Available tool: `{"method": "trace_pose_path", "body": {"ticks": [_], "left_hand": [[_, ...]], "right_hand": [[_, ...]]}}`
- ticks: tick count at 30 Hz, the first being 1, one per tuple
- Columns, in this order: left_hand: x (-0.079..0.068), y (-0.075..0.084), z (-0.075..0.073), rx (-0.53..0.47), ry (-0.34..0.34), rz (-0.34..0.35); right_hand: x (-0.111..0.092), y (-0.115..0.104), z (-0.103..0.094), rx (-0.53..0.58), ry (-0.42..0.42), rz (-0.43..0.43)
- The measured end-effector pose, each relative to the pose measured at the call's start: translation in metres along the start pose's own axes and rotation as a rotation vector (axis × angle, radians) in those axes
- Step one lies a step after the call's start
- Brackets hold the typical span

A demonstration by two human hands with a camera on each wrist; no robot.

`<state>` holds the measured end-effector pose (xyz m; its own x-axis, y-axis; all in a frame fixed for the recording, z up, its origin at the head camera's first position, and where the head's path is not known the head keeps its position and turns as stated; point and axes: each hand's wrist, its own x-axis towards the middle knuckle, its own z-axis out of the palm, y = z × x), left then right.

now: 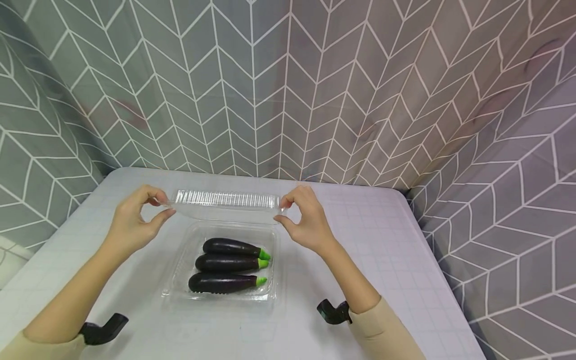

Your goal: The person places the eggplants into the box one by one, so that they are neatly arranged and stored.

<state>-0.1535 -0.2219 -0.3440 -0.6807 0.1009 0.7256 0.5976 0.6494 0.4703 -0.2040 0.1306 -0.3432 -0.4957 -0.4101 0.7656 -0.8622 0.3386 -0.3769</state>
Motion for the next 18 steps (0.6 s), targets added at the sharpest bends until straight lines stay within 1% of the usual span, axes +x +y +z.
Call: {"method": "trace_pose_path", "body": {"ticks": [4, 8, 11, 16, 18], "left_hand": [[-0.015, 0.005, -0.007, -0.005, -0.059, 0.005], [-0.030, 0.009, -0.014, -0.038, -0.111, 0.007], [-0.041, 0.011, -0.018, -0.079, -0.131, 0.006], [-0.058, 0.013, -0.022, -0.141, -0.161, -0.005], [-0.066, 0.013, -0.022, -0.150, -0.179, -0.026]], "right_hand": [[-0.012, -0.011, -0.001, 0.048, -0.042, 0.002], [-0.025, -0.020, -0.002, 0.099, -0.096, 0.020], [-0.035, -0.028, -0.002, 0.122, -0.127, 0.048], [-0.055, -0.039, 0.004, 0.158, -0.133, 0.068], [-0.064, -0.042, 0.007, 0.176, -0.129, 0.079]]}}
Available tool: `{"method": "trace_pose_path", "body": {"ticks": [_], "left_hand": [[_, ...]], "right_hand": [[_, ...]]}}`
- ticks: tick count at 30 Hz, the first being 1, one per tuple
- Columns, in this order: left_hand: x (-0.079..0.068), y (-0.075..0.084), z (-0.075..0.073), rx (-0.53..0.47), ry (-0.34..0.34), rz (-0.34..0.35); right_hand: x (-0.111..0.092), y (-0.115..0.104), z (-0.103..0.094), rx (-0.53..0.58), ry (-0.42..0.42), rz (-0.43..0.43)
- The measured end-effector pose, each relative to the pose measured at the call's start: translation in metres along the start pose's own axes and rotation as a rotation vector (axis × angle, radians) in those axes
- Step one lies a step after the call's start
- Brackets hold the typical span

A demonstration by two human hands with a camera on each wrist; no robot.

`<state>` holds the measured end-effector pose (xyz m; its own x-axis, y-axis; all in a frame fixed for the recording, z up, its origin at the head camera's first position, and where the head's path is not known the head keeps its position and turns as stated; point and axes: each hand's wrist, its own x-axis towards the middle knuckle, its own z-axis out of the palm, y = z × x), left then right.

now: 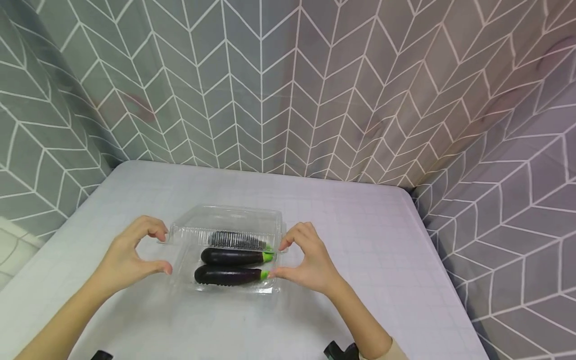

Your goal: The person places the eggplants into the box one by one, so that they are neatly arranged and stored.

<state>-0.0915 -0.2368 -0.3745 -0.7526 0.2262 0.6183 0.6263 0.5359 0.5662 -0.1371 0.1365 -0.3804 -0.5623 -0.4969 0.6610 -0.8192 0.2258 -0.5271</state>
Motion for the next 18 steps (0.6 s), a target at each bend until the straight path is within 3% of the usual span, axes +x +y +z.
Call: {"method": "trace_pose_path", "body": {"ticks": [5, 11, 18], "left_hand": [[-0.019, -0.002, 0.008, -0.013, -0.027, -0.059], [-0.034, -0.004, 0.014, 0.031, -0.073, -0.078], [-0.048, -0.009, 0.021, 0.138, -0.112, -0.063]], "right_hand": [[-0.021, -0.002, 0.010, 0.015, -0.022, 0.063], [-0.039, -0.004, 0.019, -0.005, -0.072, 0.145], [-0.054, 0.001, 0.027, -0.019, -0.090, 0.098]]}}
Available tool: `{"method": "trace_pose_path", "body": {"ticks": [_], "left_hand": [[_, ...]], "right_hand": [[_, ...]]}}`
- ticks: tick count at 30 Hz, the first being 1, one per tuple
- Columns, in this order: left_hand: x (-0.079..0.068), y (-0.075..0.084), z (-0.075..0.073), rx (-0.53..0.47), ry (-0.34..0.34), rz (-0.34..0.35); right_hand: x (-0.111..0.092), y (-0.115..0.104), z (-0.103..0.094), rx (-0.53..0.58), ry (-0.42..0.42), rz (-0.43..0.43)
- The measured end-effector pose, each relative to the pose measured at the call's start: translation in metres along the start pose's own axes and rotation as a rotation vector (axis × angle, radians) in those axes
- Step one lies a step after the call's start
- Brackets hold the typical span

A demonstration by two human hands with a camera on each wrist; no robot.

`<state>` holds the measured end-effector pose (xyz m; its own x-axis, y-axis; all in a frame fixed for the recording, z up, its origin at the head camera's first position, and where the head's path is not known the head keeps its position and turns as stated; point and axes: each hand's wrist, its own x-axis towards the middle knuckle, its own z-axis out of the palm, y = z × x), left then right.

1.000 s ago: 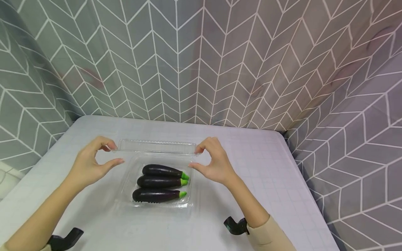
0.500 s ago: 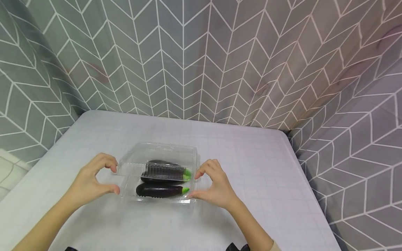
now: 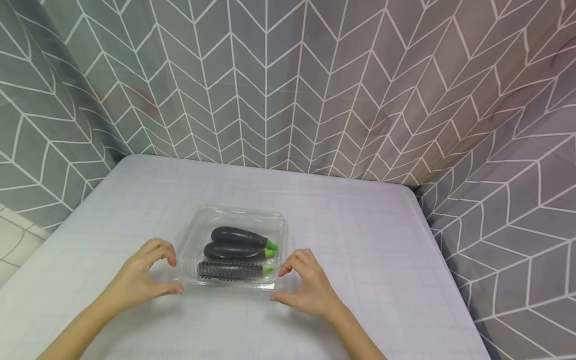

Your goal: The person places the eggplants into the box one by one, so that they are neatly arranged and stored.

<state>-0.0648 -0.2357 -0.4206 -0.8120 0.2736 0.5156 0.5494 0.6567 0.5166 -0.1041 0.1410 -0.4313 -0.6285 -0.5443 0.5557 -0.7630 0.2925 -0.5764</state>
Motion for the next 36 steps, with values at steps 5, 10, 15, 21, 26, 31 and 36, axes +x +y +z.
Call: {"method": "trace_pose_path", "body": {"ticks": [5, 10, 15, 21, 26, 31, 36], "left_hand": [[-0.005, -0.003, 0.004, 0.022, 0.001, 0.009], [-0.007, -0.005, 0.005, 0.058, -0.012, 0.013], [-0.009, -0.005, 0.006, 0.106, -0.005, 0.019], [-0.008, -0.005, 0.006, 0.109, 0.022, 0.028], [-0.009, -0.005, 0.008, 0.069, 0.030, 0.011], [-0.008, -0.006, 0.013, 0.006, 0.039, 0.008], [-0.011, -0.006, 0.016, -0.062, 0.044, -0.037]], "right_hand": [[-0.005, 0.001, 0.004, -0.033, -0.007, 0.009], [-0.008, 0.002, 0.008, -0.092, -0.002, -0.011], [-0.008, 0.002, 0.008, -0.181, 0.022, -0.059], [-0.007, 0.004, 0.008, -0.211, 0.043, -0.091], [-0.010, 0.006, 0.009, -0.190, 0.052, -0.087], [-0.012, 0.009, 0.007, -0.132, 0.050, -0.031], [-0.014, 0.011, 0.007, -0.107, 0.038, -0.021]]}}
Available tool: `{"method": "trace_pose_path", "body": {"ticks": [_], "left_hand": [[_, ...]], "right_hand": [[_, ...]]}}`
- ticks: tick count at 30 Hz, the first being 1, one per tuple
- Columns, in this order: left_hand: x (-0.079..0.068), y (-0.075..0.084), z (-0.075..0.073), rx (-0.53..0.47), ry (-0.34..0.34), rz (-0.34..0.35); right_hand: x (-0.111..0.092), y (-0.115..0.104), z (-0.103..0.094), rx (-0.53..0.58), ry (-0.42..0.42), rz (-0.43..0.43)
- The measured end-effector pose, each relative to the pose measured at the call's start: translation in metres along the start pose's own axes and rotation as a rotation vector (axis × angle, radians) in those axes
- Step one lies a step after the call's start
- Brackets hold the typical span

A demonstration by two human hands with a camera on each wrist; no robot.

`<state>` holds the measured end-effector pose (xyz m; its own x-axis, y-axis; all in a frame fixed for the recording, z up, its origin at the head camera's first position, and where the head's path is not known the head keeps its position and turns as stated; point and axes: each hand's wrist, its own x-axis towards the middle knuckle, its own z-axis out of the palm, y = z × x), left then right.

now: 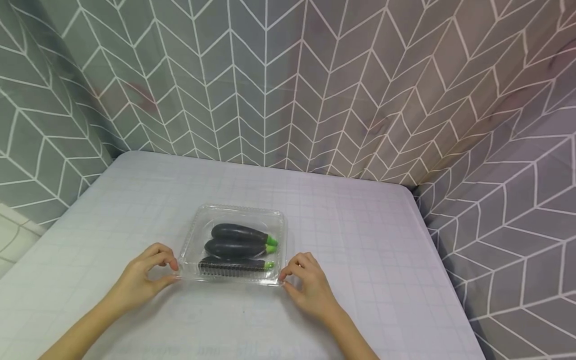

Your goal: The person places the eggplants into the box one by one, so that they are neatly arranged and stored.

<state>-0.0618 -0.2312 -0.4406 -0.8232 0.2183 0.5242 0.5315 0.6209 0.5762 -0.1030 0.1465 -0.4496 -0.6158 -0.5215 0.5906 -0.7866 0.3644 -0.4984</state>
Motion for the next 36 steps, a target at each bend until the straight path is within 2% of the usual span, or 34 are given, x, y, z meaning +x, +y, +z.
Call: {"method": "trace_pose_path", "body": {"ticks": [3, 6, 14, 21, 29, 36], "left_hand": [[-0.002, 0.000, 0.001, -0.053, 0.014, -0.032], [-0.002, 0.000, 0.001, -0.080, 0.020, -0.062], [-0.002, 0.001, 0.001, -0.086, 0.008, -0.087], [-0.003, 0.000, 0.002, -0.045, 0.007, -0.058], [-0.004, 0.000, 0.003, -0.018, 0.025, -0.036], [-0.003, -0.001, 0.004, -0.041, 0.017, -0.008]], "right_hand": [[0.000, 0.002, 0.001, 0.025, 0.004, -0.024], [0.000, 0.001, 0.001, 0.046, 0.003, -0.012], [0.012, -0.016, -0.005, 0.101, 0.012, -0.019], [0.023, -0.034, -0.014, 0.081, 0.046, -0.042], [0.021, -0.033, -0.012, 0.079, 0.080, -0.026], [0.021, -0.034, -0.013, 0.094, 0.077, -0.010]]}}
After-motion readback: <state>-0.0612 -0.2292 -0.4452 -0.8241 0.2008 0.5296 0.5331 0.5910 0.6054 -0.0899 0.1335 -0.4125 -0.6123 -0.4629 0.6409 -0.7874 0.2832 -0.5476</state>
